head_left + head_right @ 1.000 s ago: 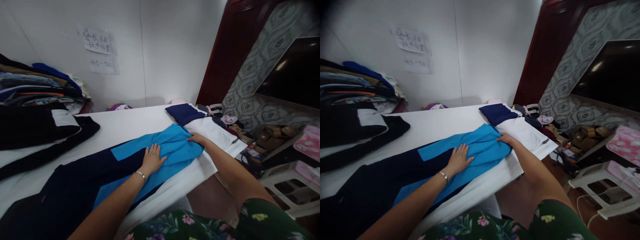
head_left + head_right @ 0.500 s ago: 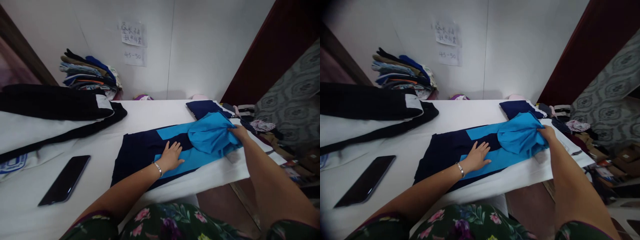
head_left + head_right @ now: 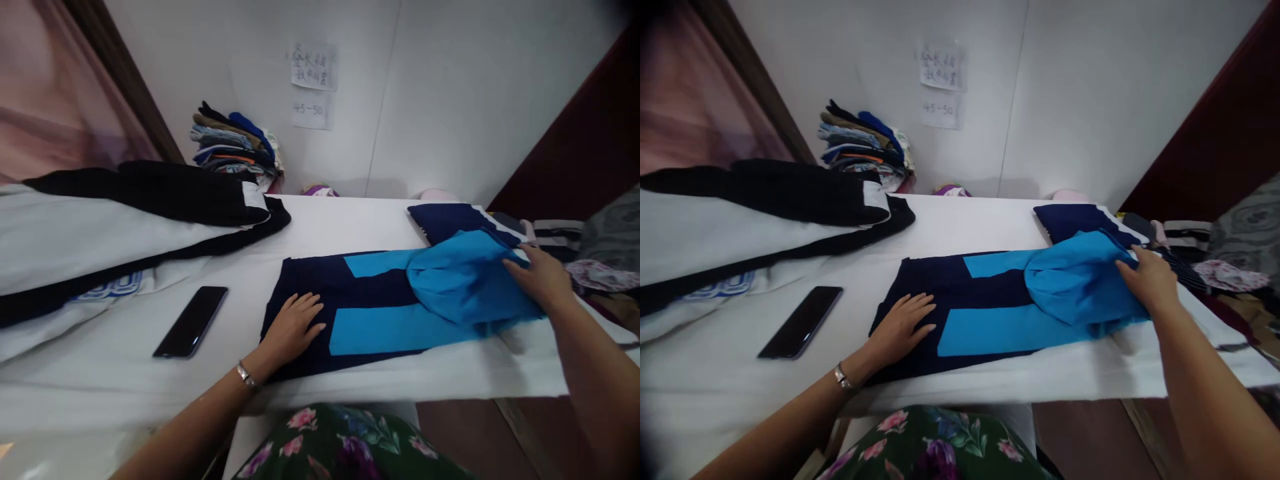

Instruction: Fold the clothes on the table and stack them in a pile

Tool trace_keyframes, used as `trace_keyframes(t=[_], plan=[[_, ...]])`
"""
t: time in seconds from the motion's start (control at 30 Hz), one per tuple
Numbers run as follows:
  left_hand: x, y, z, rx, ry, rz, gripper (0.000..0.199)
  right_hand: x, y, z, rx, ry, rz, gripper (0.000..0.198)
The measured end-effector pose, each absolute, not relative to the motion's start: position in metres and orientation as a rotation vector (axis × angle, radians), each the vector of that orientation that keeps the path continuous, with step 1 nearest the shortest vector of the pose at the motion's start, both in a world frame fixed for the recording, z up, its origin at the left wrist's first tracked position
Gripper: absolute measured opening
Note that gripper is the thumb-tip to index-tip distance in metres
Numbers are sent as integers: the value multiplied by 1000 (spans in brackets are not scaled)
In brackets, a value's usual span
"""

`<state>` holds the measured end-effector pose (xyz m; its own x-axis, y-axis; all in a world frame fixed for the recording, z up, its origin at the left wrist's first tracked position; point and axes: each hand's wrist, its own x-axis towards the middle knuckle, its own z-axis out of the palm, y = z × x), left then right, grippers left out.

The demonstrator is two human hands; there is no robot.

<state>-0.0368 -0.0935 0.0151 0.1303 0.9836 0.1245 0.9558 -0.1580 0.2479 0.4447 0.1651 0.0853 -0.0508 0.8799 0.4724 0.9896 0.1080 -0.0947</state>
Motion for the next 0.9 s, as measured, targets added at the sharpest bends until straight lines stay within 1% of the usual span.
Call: trace_keyframes(t=[0.07, 0.17, 0.27, 0.37, 0.57, 0.7, 0.77, 0.9], plan=[[-52, -101, 16, 2155, 2143, 517, 40, 411, 147, 80, -1578, -2098, -276, 51], [-72, -103, 15, 1862, 2371, 636, 41, 345, 113, 62, -1218, -2258, 68, 43], [-81, -100, 13, 1638, 2450, 645, 45, 275, 78, 44, -941, -2400, 366, 40], [-82, -95, 13, 1604, 2474, 620, 49, 217, 54, 38, -757, -2518, 536, 45], [-89, -81, 19, 1467, 2436, 643, 53, 143, 32, 27, -721, -2743, 592, 62], [-102, -68, 20, 1352, 2456, 628, 56, 125, 19, 1, -750, -2930, 490, 69], [-105, -64, 20, 1347, 2473, 600, 57, 124, 16, -7, -755, -2941, 421, 71], [-103, -59, 16, 1319, 2427, 519, 58, 127, 15, -9, -750, -2934, 395, 69]])
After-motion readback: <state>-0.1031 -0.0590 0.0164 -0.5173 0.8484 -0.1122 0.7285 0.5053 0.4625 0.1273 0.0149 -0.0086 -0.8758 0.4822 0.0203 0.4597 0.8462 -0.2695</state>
